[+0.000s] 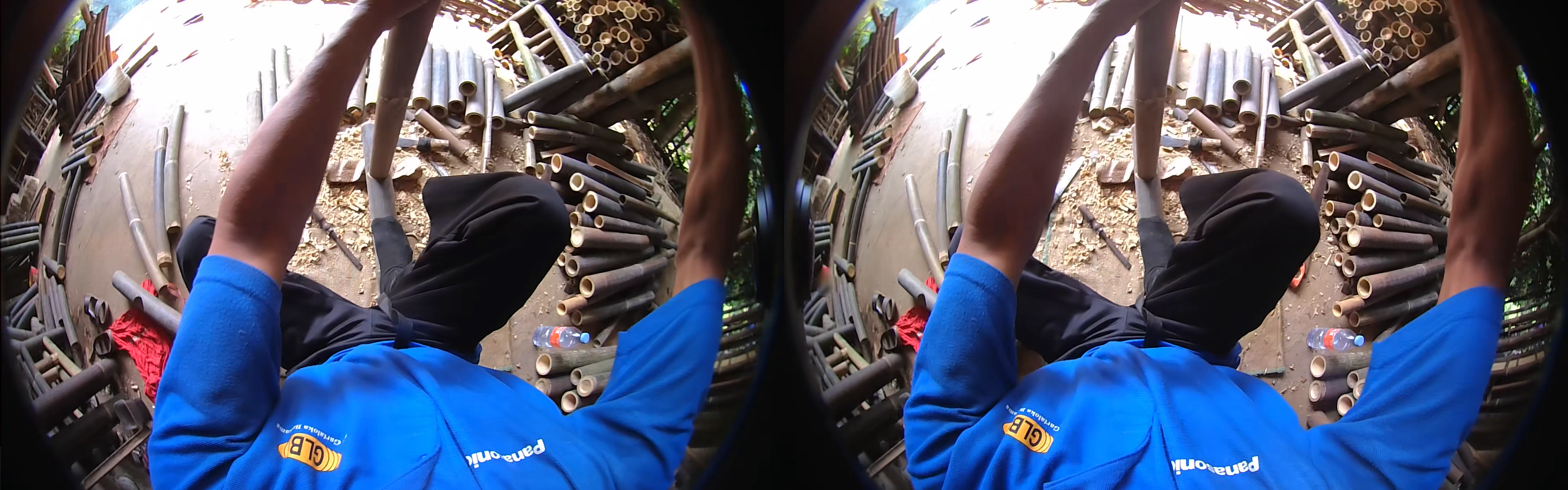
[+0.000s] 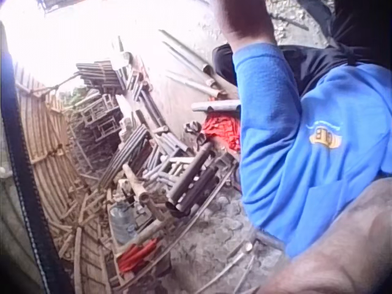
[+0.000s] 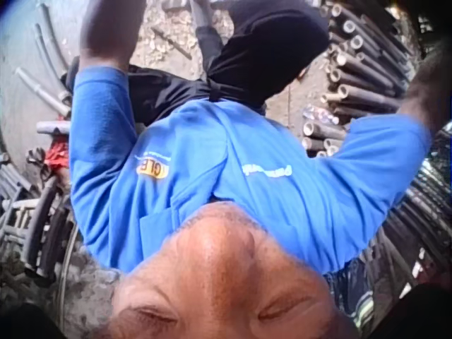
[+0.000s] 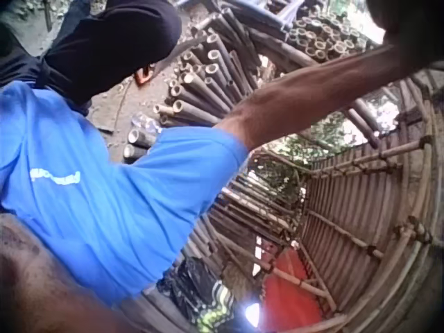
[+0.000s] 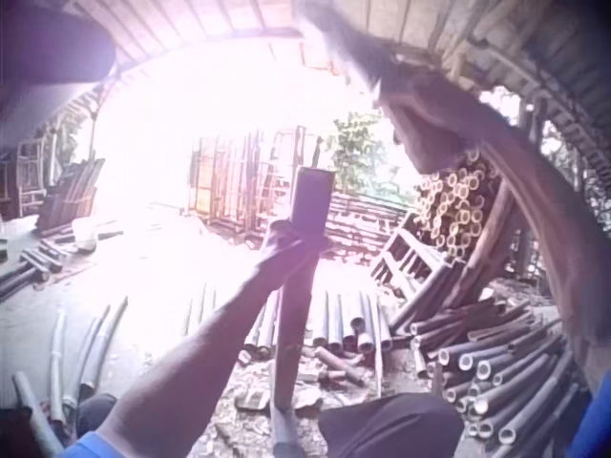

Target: The person carves and shapes a bamboo pole by hand using a knife and a wooden mallet.

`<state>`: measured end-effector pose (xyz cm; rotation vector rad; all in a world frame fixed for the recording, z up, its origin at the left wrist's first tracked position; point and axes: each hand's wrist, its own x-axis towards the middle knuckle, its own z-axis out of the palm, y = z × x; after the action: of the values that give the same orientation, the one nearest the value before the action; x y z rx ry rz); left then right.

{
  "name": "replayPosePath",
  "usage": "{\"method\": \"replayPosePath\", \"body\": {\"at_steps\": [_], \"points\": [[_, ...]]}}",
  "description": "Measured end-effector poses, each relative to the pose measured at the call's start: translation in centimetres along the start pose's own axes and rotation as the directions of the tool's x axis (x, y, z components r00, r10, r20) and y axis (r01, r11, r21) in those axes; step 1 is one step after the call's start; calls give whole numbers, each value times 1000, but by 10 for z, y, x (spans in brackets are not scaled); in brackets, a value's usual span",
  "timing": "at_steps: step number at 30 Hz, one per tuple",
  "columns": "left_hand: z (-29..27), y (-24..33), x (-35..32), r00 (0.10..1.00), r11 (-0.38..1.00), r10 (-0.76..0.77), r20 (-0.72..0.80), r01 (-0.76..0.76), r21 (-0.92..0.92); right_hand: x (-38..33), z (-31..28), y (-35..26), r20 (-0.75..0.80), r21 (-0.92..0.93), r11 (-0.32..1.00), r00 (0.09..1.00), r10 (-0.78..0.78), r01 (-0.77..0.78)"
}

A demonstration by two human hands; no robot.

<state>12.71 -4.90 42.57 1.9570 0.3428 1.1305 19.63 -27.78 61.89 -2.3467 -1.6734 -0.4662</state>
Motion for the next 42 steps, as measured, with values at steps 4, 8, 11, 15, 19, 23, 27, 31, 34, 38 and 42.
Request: {"method": "replayPosePath", "body": {"at_steps": [4, 8, 11, 15, 19, 23, 27, 31, 34, 38, 42], "points": [[-5, -7, -14, 999, 998, -36, -12, 36, 51, 2, 11, -11, 27, -3, 999, 998, 52, -52], [1, -4, -22, 999, 996, -44, -20, 46, 75, 0, -1, -7, 24, -2, 1000, 999, 27, -27], [2, -2, -17, 999, 996, -41, -22, 42, 83, 3, -7, -5, 8, 6, 999, 999, 37, -37], [6, -3, -13, 999, 992, -38, -20, 40, 122, 6, 1, -5, 3, -9, 998, 998, 67, -67], [8, -5, -17, 998, 984, -52, -24, 56, 169, 16, 6, -3, 10, -75, 996, 999, 50, -50], [11, -7, -20, 998, 984, -63, -26, 66, 166, 12, 9, -4, 15, -44, 999, 999, 33, -32], [8, -7, -15, 998, 985, -59, -29, 63, 163, 6, 22, -3, -7, -22, 998, 998, 64, -64], [13, -3, -11, 999, 983, -47, -14, 48, 176, -1, 23, -3, 4, 11, 991, 991, 132, -132], [11, -5, -14, 999, 980, -50, -18, 53, 189, -5, 17, -20, 1, -56, 980, 981, 192, -192], [11, -8, -18, 997, 982, -68, -33, 73, 174, -2, 11, -5, 33, -24, 997, 997, 77, -76], [17, -7, -7, 996, 990, -42, -74, 52, 133, -6, -1, 3, -26, 121, 992, 999, -24, 27]]}}
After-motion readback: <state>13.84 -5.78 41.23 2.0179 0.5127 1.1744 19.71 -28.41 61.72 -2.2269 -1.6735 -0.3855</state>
